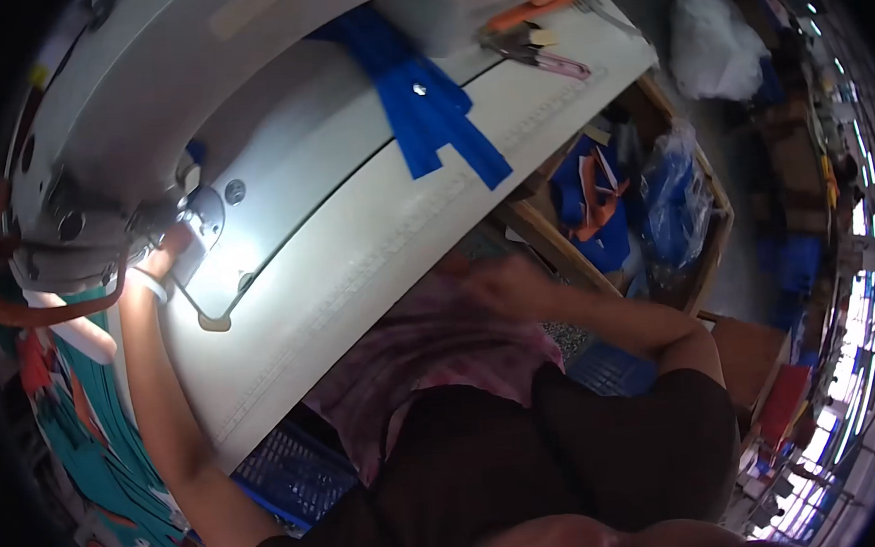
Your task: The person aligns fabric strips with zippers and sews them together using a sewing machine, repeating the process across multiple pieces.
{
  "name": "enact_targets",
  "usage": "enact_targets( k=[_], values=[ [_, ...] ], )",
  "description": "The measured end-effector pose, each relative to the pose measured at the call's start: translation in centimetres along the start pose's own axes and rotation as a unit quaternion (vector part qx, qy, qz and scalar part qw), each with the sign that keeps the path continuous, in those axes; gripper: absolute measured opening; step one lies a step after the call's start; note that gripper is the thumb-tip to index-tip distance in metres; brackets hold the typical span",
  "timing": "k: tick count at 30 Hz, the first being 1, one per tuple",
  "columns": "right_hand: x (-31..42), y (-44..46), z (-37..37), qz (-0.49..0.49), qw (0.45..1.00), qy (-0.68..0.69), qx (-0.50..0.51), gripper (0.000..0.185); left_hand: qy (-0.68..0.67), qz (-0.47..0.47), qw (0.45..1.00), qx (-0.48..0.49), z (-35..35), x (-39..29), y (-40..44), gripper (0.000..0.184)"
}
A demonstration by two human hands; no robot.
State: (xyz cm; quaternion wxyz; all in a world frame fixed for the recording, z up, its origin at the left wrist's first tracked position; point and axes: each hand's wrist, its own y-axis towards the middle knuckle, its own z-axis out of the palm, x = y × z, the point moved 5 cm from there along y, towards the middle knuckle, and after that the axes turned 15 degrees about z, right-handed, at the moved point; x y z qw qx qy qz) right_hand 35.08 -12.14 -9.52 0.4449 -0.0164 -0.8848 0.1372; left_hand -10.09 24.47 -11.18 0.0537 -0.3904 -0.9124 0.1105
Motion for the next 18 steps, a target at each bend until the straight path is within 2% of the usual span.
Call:
enact_targets(
  k=[2, 3, 5, 6, 7, 8, 10, 11, 13, 15, 16, 18],
  values=[
    [-7.1, -0.7, -2.8, 0.102, 0.983, -0.103, -0.114, 0.011, -0.028, -0.07, 0.997, 0.005, -1.2, -2.2, -1.1, 0.065],
    [-7.7, -1.3, -4.1, 0.1, 0.983, -0.1, -0.12, 0.011, -0.041, -0.109, 0.993, 0.006, -1.9, -3.1, -1.7, 0.067],
    [-8.1, -1.5, -8.5, 0.15, 0.945, -0.082, -0.278, 0.011, -0.07, -0.202, 0.977, 0.002, -3.2, -4.2, -3.1, 0.07],
    [-5.6, -0.3, -9.8, 0.14, 0.948, -0.078, -0.273, 0.011, -0.065, -0.213, 0.975, 0.001, -3.0, -4.6, -3.7, 0.07],
    [-1.8, 0.3, -11.1, 0.054, 0.951, -0.033, -0.302, 0.01, -0.197, -0.231, 0.948, -0.093, -2.6, -4.9, -4.2, 0.068],
    [2.0, 1.2, -12.4, -0.035, 0.943, 0.013, -0.331, 0.011, -0.322, -0.239, 0.896, -0.19, -2.9, -5.0, -4.7, 0.066],
    [6.9, 4.3, -13.5, -0.12, 0.947, -0.034, -0.297, 0.015, -0.269, -0.287, 0.905, -0.16, -6.2, -10.9, -5.1, 0.059],
    [8.3, 6.3, -13.9, -0.132, 0.946, -0.027, -0.295, 0.015, -0.26, -0.295, 0.904, -0.167, -7.3, -13.1, -5.5, 0.059],
    [11.7, 9.3, -13.6, -0.254, 0.899, -0.161, -0.317, 0.019, -0.248, -0.242, 0.899, -0.267, -9.6, -16.6, -6.5, 0.044],
    [11.9, 11.2, -13.7, -0.248, 0.895, -0.192, -0.318, 0.019, -0.192, -0.101, 0.909, -0.355, -10.9, -19.4, -7.5, 0.034],
    [11.9, 12.2, -13.7, -0.233, 0.889, -0.23, -0.32, 0.019, -0.186, -0.106, 0.908, -0.36, -11.6, -20.6, -8.2, 0.034],
    [12.2, 14.1, -13.6, -0.203, 0.871, -0.31, -0.322, 0.019, -0.276, -0.067, 0.9, -0.331, -12.9, -23.4, -8.8, 0.031]
  ],
)
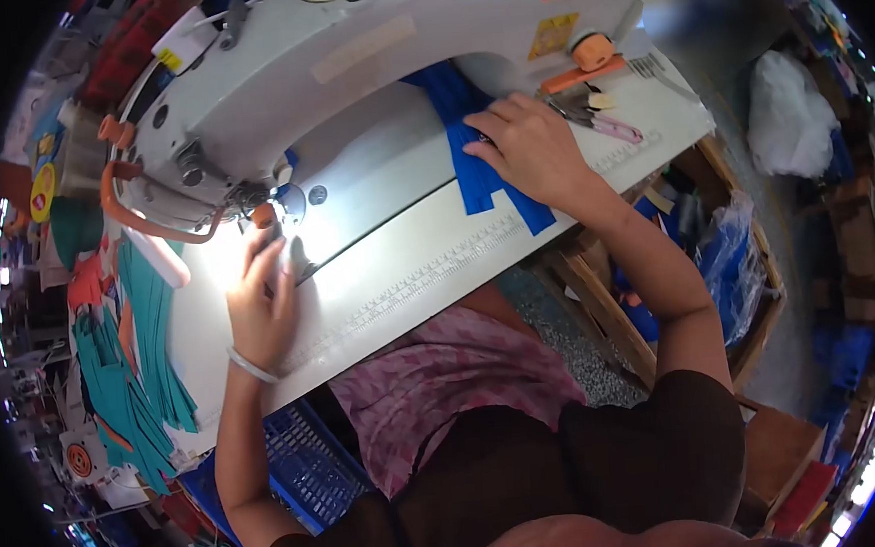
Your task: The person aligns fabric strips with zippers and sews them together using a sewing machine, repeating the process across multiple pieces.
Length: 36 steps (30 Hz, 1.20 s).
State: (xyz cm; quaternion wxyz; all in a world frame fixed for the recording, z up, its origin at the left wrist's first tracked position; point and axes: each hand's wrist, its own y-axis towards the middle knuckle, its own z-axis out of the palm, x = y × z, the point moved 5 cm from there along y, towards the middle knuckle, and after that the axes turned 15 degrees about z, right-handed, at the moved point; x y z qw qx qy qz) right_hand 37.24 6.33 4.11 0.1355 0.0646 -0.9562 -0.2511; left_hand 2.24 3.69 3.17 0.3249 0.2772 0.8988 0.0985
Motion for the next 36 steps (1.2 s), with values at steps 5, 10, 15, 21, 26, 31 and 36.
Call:
enact_targets(
  k=[5, 10, 15, 21, 26, 31, 36],
  values=[
    [-1.0, -1.2, -0.8, 0.028, 0.993, 0.114, -0.018, 0.017, 0.048, 0.132, 0.985, 0.097, 2.0, -4.8, -0.1, 0.03],
    [-11.9, -9.0, -7.4, 0.339, 0.905, 0.221, -0.13, 0.014, -0.006, 0.192, 0.972, 0.136, 3.8, -8.9, -2.1, 0.031],
    [-26.9, -26.5, -0.7, 0.516, 0.856, 0.026, -0.005, 0.017, -0.253, 0.079, 0.958, 0.113, 4.2, -9.4, -2.9, 0.029],
    [-29.9, -33.4, 9.3, 0.437, 0.891, -0.048, 0.117, 0.014, -0.266, 0.06, 0.954, 0.127, 6.6, -11.0, -1.7, 0.027],
    [-29.1, -32.9, 12.6, 0.339, 0.934, -0.1, 0.046, 0.015, -0.239, 0.11, 0.955, 0.137, 8.1, -13.5, -1.4, 0.024],
    [-29.6, -33.7, 14.2, 0.35, 0.915, -0.171, 0.108, 0.017, -0.232, 0.164, 0.949, 0.135, 9.4, -15.2, -2.4, 0.024],
    [-29.1, -31.4, 11.8, 0.367, 0.922, -0.123, 0.006, 0.012, -0.269, 0.262, 0.914, 0.153, 12.7, -18.8, -3.1, 0.025]
  ],
)
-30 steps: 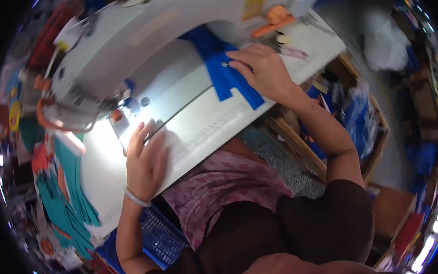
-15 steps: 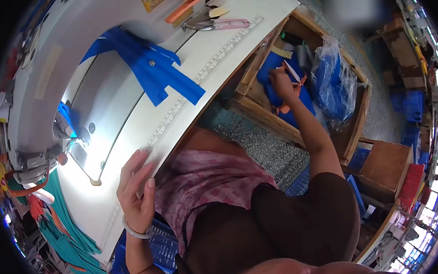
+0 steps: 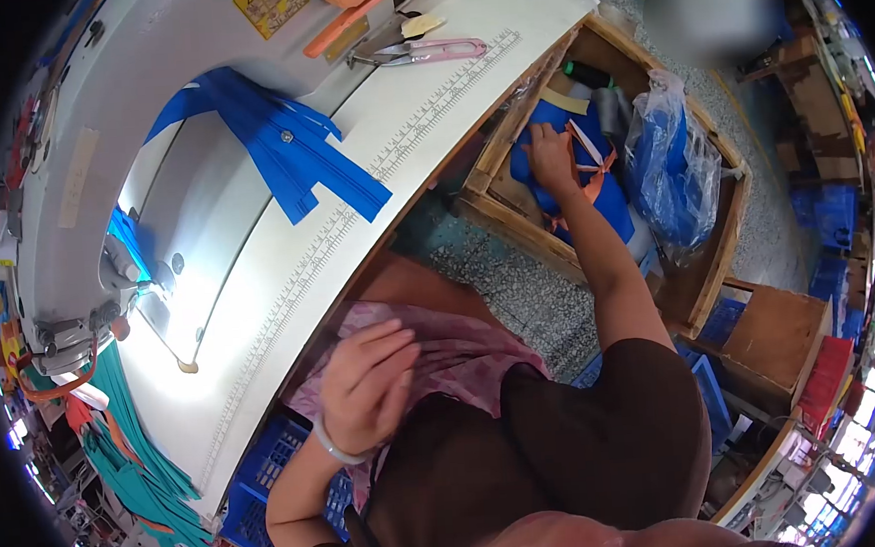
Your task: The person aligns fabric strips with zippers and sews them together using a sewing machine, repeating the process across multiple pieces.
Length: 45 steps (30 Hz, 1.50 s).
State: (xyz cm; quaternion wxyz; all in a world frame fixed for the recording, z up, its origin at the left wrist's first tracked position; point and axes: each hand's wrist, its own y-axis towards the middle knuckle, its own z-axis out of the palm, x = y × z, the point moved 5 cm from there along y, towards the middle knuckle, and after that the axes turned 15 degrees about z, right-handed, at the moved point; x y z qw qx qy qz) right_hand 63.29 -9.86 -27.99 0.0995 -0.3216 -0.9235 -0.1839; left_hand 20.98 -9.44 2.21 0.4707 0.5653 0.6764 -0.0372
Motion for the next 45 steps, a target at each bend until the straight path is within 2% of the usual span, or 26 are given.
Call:
enact_targets(
  k=[4, 7, 9, 11, 12, 14, 17, 19, 24, 27, 28, 29, 30, 34, 36, 39, 41, 42, 44, 45],
  values=[
    [-0.4, -0.6, 2.1, -0.011, 0.993, -0.11, 0.039, 0.011, -0.034, 0.014, 0.999, 0.02, 3.1, 1.2, 0.4, 0.026],
    [-0.2, -0.3, 1.3, -0.006, 0.999, -0.047, 0.021, 0.011, -0.061, 0.006, 0.998, 0.008, 4.4, 2.2, 0.3, 0.026],
    [-0.3, -0.3, 0.3, 0.0, 1.0, 0.012, 0.005, 0.012, -0.132, -0.085, 0.988, -0.004, 5.4, 4.0, -0.6, 0.024],
    [1.1, -1.3, -1.9, -0.031, 0.999, 0.03, -0.01, 0.013, -0.17, -0.229, 0.956, 0.066, 6.8, 6.2, -1.6, 0.028],
    [2.5, -2.5, -3.7, -0.059, 0.997, 0.049, -0.023, 0.015, -0.17, -0.231, 0.956, 0.068, 7.9, 7.3, -1.8, 0.028],
    [5.1, -3.9, -7.3, -0.121, 0.987, 0.086, -0.056, 0.018, -0.331, -0.248, 0.909, -0.058, 11.6, 10.6, -1.2, 0.042],
    [9.1, -6.1, -11.8, -0.181, 0.976, 0.105, -0.054, 0.018, -0.4, -0.297, 0.863, -0.082, 17.2, 14.0, 1.2, 0.061],
    [11.0, -8.1, -13.6, -0.236, 0.962, 0.123, -0.055, 0.018, -0.513, -0.334, 0.779, -0.134, 19.5, 14.5, 3.7, 0.052],
    [10.1, -9.3, -14.1, -0.245, 0.962, 0.093, -0.076, 0.028, -0.533, -0.361, 0.737, -0.207, 22.8, 15.8, 4.2, 0.042],
    [10.5, -9.3, -13.8, -0.203, 0.965, 0.139, -0.093, 0.024, -0.515, -0.379, 0.728, -0.247, 22.1, 16.7, 3.6, 0.031],
    [10.9, -8.9, -13.8, -0.124, 0.954, 0.265, -0.067, 0.021, -0.536, -0.373, 0.711, -0.259, 22.3, 17.7, 2.9, 0.03],
    [10.2, -8.5, -13.6, -0.046, 0.92, 0.388, -0.038, 0.019, -0.555, -0.37, 0.694, -0.273, 22.2, 17.8, 3.0, 0.028],
    [9.5, -8.3, -13.9, -0.043, 0.921, 0.385, -0.052, 0.019, -0.558, -0.363, 0.699, -0.261, 22.1, 17.5, 3.4, 0.028],
    [7.7, -7.8, -11.4, -0.034, 0.926, 0.34, 0.161, 0.017, -0.549, -0.421, 0.644, -0.327, 21.7, 16.8, 3.7, 0.017],
    [5.4, -8.0, -9.4, -0.061, 0.933, 0.294, 0.199, 0.019, -0.566, -0.411, 0.647, -0.303, 21.5, 16.2, 3.9, 0.018],
    [0.1, -8.4, -6.2, -0.046, 0.951, 0.254, 0.172, 0.016, -0.61, -0.39, 0.638, -0.261, 21.0, 15.2, 4.1, 0.019],
    [-5.1, -9.0, -2.3, -0.064, 0.963, 0.236, 0.114, 0.015, -0.611, -0.356, 0.664, -0.241, 19.1, 13.1, 5.0, 0.019],
    [-5.3, -9.0, -2.6, -0.067, 0.962, 0.238, 0.114, 0.015, -0.609, -0.355, 0.666, -0.243, 17.9, 12.2, 4.6, 0.019],
    [-5.6, -8.5, -2.3, 0.075, 0.911, 0.3, 0.274, 0.013, -0.595, -0.268, 0.724, -0.225, 14.6, 10.3, 4.5, 0.021],
    [-5.2, -8.2, -3.1, 0.062, 0.914, 0.278, 0.289, 0.014, -0.589, -0.267, 0.725, -0.235, 13.1, 9.5, 4.5, 0.021]
  ],
)
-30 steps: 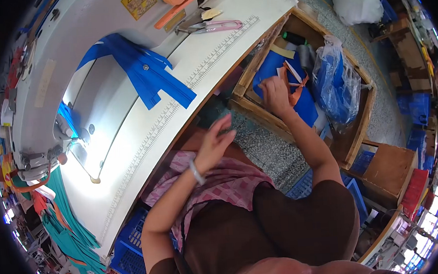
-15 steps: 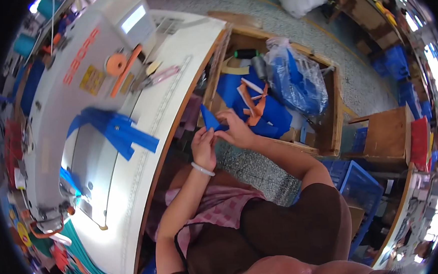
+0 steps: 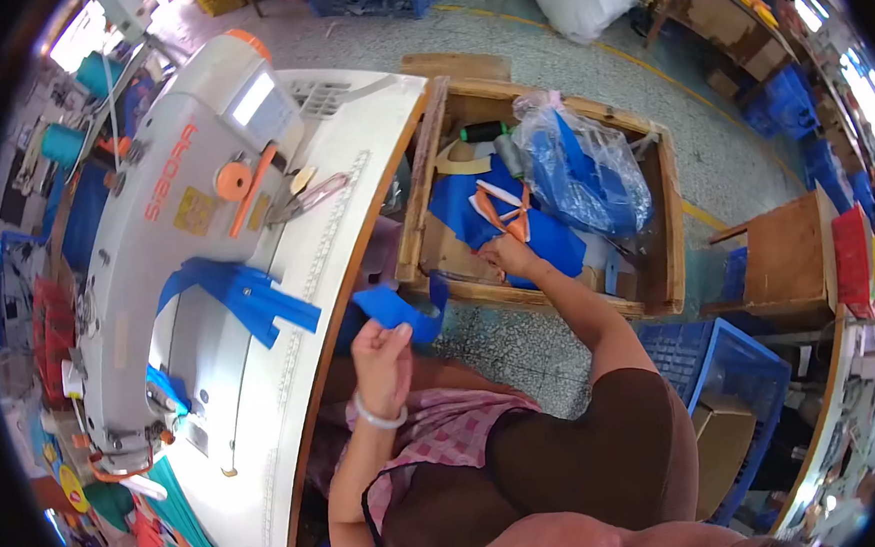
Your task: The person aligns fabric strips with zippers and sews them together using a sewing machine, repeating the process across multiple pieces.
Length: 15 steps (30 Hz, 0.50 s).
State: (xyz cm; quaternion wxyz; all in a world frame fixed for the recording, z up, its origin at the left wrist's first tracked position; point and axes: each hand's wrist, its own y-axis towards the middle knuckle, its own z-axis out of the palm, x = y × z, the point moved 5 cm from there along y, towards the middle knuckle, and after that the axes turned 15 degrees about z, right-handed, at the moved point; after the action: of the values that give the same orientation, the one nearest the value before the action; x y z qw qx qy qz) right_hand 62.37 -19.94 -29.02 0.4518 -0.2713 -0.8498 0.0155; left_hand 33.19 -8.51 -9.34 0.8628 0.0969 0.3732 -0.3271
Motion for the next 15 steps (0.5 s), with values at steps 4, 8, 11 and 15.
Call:
enact_targets(
  k=[4, 8, 11, 15],
  values=[
    [5.7, 0.3, -1.4, 0.056, 0.985, -0.115, -0.113, 0.023, 0.127, 0.085, 0.988, -0.024, -0.4, -8.1, -2.8, 0.023],
    [26.3, -5.6, -2.2, -0.1, 0.988, 0.075, -0.096, 0.02, 0.188, 0.089, 0.974, -0.093, -0.8, -10.0, -4.6, 0.024],
    [37.6, -10.2, 0.1, -0.196, 0.961, 0.146, 0.13, 0.015, 0.163, 0.141, 0.97, -0.114, -1.4, -12.3, -5.2, 0.026],
    [43.2, -9.5, 5.0, -0.321, 0.936, 0.044, 0.141, 0.01, 0.099, 0.245, 0.95, -0.167, -2.8, -16.3, -6.3, 0.024]
  ],
)
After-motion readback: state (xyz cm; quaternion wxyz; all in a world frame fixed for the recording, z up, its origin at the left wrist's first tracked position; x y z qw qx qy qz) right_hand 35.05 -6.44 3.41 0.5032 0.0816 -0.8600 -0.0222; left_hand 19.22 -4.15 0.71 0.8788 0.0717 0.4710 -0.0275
